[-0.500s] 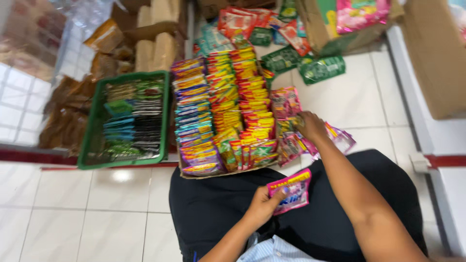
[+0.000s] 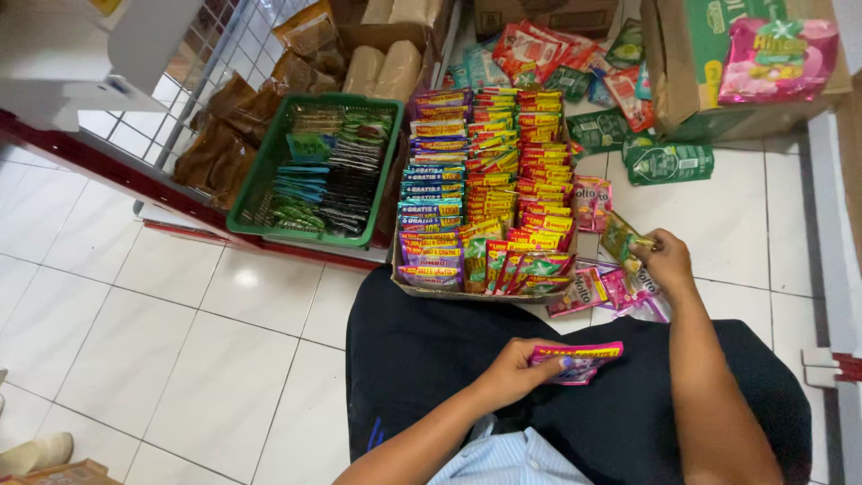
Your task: The person organizes numerous small packets of detergent and soap into rows within a box by hand.
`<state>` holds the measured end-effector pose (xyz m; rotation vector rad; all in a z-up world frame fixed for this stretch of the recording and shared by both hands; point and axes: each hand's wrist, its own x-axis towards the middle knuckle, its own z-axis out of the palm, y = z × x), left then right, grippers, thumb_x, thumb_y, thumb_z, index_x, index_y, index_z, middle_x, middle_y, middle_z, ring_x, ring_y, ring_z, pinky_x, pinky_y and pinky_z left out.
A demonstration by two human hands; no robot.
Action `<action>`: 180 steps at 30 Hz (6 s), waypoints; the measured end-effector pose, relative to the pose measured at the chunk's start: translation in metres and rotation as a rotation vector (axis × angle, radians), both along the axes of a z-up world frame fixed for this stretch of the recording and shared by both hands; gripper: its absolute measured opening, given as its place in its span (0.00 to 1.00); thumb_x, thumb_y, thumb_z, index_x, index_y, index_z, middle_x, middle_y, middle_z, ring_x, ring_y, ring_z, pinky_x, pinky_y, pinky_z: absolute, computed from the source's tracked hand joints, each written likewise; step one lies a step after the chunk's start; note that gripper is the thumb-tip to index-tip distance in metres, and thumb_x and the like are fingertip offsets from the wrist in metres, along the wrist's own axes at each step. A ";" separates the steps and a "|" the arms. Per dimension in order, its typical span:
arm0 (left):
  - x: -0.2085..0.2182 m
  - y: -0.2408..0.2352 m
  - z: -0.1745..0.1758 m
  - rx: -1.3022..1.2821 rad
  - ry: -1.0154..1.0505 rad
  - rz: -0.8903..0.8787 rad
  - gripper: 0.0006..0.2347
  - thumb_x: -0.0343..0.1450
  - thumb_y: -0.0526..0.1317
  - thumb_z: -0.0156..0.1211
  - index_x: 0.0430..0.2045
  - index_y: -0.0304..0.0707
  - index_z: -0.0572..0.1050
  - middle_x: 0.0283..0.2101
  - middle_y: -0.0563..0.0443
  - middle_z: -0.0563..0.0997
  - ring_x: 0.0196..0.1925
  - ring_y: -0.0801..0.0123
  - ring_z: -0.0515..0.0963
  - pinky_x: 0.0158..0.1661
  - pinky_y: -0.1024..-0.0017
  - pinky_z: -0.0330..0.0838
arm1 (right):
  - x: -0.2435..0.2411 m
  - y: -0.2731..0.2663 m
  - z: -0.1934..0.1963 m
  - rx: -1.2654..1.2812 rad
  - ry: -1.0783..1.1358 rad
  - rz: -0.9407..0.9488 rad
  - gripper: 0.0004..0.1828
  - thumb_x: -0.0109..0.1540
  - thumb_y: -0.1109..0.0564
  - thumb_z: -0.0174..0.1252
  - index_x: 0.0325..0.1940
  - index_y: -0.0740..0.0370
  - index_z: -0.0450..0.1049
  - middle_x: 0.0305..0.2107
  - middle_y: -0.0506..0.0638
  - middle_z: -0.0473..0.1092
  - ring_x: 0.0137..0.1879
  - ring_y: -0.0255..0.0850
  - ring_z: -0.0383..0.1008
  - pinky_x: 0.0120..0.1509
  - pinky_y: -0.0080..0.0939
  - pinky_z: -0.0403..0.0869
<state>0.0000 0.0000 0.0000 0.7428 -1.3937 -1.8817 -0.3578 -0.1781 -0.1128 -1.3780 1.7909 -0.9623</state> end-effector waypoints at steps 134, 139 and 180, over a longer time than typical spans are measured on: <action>0.136 -0.198 0.118 -1.046 -1.117 0.691 0.22 0.74 0.52 0.57 0.52 0.30 0.73 0.54 0.42 0.75 0.57 0.49 0.72 0.57 0.54 0.67 | 0.329 -0.174 0.242 -0.142 0.937 0.531 0.18 0.56 0.50 0.62 0.50 0.41 0.82 0.38 0.58 0.78 0.46 0.56 0.79 0.48 0.58 0.76; 0.136 -0.201 0.112 -1.075 -1.150 0.726 0.24 0.73 0.51 0.58 0.55 0.28 0.71 0.57 0.42 0.75 0.59 0.48 0.71 0.58 0.53 0.66 | 0.342 -0.172 0.212 -0.169 0.925 0.507 0.16 0.57 0.48 0.61 0.48 0.39 0.83 0.36 0.57 0.78 0.45 0.56 0.79 0.46 0.58 0.77; 0.135 -0.196 0.115 -1.025 -1.181 0.651 0.17 0.74 0.50 0.58 0.44 0.33 0.74 0.47 0.44 0.76 0.51 0.52 0.73 0.51 0.55 0.69 | 0.350 -0.145 0.280 0.064 0.964 0.798 0.16 0.58 0.43 0.59 0.45 0.47 0.84 0.39 0.55 0.80 0.48 0.52 0.81 0.57 0.52 0.76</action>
